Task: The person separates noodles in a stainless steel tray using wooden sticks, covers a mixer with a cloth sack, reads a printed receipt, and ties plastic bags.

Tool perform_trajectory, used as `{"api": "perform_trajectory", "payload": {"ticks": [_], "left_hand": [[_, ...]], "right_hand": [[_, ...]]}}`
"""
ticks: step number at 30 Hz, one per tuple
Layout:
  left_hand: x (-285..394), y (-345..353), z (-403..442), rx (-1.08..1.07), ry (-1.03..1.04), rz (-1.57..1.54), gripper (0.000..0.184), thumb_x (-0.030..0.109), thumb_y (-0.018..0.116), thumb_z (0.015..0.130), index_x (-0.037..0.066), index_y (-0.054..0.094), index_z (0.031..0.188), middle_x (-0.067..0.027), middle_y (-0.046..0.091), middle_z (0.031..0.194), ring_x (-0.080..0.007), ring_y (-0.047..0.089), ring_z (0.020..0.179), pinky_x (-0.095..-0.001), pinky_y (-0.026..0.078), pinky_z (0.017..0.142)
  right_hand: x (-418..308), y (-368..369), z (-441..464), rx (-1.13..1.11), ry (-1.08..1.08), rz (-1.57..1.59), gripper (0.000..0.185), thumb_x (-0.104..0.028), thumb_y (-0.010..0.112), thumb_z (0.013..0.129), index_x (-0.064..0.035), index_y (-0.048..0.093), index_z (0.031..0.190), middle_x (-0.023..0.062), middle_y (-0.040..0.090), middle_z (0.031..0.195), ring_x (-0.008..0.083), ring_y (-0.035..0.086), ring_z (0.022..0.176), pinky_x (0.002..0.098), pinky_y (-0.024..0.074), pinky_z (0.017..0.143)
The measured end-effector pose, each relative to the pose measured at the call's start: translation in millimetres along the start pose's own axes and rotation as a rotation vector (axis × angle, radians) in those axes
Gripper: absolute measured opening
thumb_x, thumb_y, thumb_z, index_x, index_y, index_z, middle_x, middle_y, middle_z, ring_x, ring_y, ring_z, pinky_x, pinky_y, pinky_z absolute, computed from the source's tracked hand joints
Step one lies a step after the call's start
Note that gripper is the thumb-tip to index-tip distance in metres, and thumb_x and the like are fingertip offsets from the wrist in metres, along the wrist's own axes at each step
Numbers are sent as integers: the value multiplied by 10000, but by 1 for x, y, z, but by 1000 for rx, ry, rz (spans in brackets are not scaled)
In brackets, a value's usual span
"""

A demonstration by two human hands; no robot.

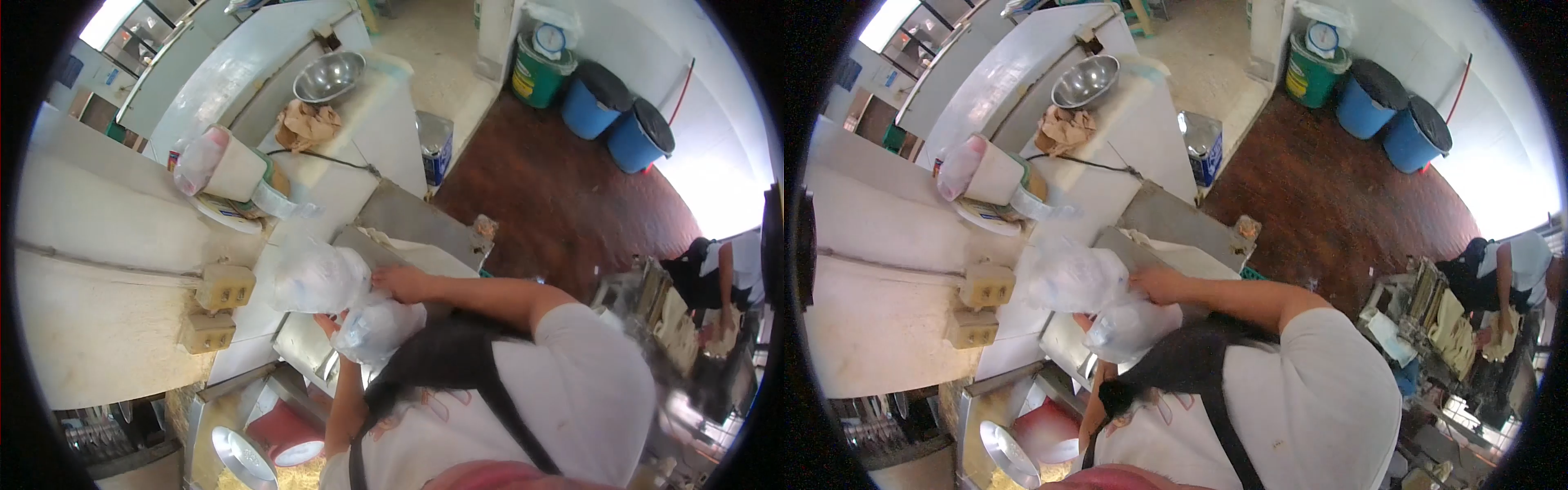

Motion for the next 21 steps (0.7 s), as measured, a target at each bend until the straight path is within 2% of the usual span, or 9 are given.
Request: {"api": "perform_trajectory", "payload": {"ticks": [6, 12, 15, 18, 21], "left_hand": [[1, -1, -1, 9, 12, 14, 648, 144, 739, 848, 8, 401, 1385, -145, 476, 1278, -273, 497, 1128, -406, 455, 919], [0, 0, -2, 6, 15, 27, 647, 151, 739, 848, 7, 402, 1382, -146, 474, 1273, -273, 496, 1122, -405, 454, 915], [-5, 2, -1, 23, 20, 14, 635, 170, 738, 844, -6, 419, 1364, -154, 465, 1257, -283, 493, 1103, -399, 446, 902], [-10, 2, -1, 21, 25, 46, 636, 183, 745, 837, -9, 428, 1354, -158, 461, 1248, -288, 493, 1094, -400, 447, 894], [-12, 1, 0, 2, 32, 57, 651, 190, 755, 829, -11, 427, 1355, -164, 459, 1248, -297, 495, 1091, -406, 457, 879]], "right_hand": [[2, 8, 2, 6, -3, 75, 571, -92, 644, 835, -21, 547, 1394, 156, 460, 1544, 339, 380, 1465, 414, 350, 1194], [4, 10, -1, 8, -8, 19, 555, -96, 620, 856, -28, 552, 1402, 153, 453, 1553, 337, 377, 1469, 408, 347, 1197], [10, 18, 4, 93, -12, 20, 625, -111, 714, 799, -63, 544, 1399, 129, 474, 1529, 355, 408, 1443, 430, 373, 1185], [9, 16, 0, 34, 12, 24, 558, -100, 612, 864, -31, 550, 1414, 140, 460, 1551, 326, 380, 1469, 398, 348, 1199], [10, 16, 0, 37, 24, 28, 564, -96, 609, 864, -32, 544, 1421, 135, 457, 1555, 319, 378, 1472, 394, 353, 1195]]}}
Point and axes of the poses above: each hand's wrist, its own z-axis towards the middle knuckle, its own y-axis out of the palm, x = y × z, the point moved 7 cm from there along z, towards the middle knuckle
